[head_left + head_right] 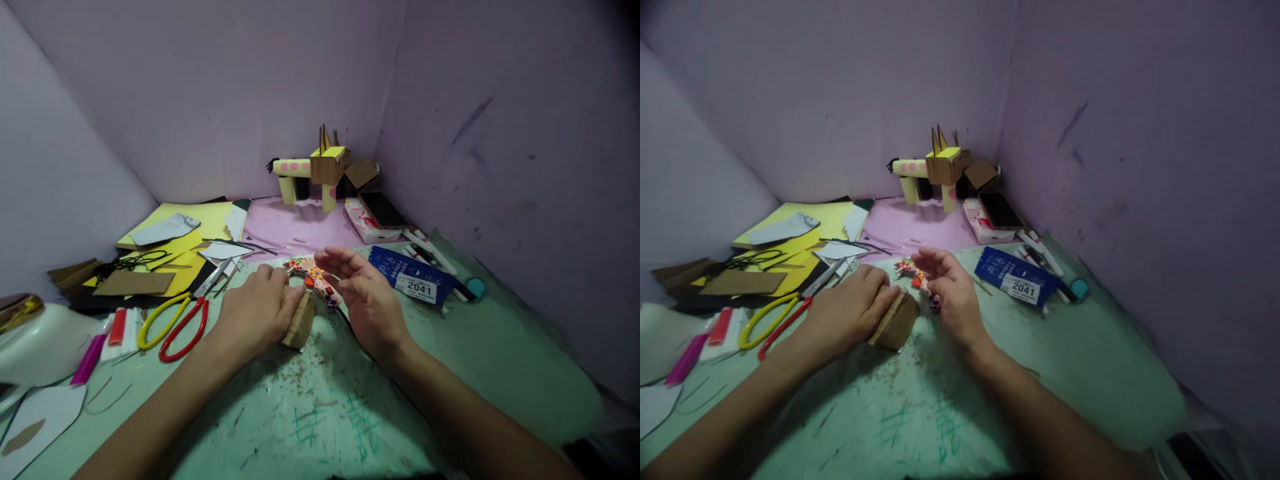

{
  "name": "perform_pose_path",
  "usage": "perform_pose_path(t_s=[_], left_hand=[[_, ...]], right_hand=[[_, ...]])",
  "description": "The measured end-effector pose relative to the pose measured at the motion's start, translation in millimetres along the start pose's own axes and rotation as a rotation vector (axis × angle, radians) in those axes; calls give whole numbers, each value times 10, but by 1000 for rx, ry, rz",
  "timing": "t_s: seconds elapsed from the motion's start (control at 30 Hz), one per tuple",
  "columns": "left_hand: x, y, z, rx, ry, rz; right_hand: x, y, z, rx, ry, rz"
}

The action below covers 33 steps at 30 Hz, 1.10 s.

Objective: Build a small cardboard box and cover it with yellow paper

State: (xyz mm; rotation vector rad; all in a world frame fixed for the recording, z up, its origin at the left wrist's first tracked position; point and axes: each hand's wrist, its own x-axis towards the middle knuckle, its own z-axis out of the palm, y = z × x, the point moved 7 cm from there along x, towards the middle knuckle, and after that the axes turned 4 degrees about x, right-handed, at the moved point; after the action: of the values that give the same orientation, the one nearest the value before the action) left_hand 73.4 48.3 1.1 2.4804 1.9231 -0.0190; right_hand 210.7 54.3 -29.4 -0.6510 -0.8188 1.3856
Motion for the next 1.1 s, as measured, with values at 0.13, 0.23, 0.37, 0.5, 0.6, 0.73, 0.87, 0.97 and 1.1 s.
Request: perform_pose_path(t_s=[0.13, 0.23, 0.37, 0.5, 0.6, 0.73, 0.87, 0.97, 1.1], left_hand=[[35, 88, -4, 145, -16, 39], [61, 114, 2, 202, -12, 61], [77, 136, 6, 250, -35, 88], [77, 146, 9, 261, -92, 86], [79, 142, 2, 257, -95, 75], [75, 143, 6, 268, -86, 90], [72, 129, 14, 234, -91, 75], [75, 109, 20, 189, -112, 39], [74, 91, 23, 163, -148, -2]], right_hand=[[33, -54, -67, 5, 45, -29], [53, -44, -69, 10, 48, -30], [60, -34, -62, 9, 66, -20], [65, -11, -66, -53, 83, 20], [82, 36, -73, -122, 73, 68], [114, 105, -108, -215, 55, 94], [143, 166, -143, -390, 50, 75], [155, 164, -133, -564, 28, 58], [153, 15, -168, -864, 33, 50]])
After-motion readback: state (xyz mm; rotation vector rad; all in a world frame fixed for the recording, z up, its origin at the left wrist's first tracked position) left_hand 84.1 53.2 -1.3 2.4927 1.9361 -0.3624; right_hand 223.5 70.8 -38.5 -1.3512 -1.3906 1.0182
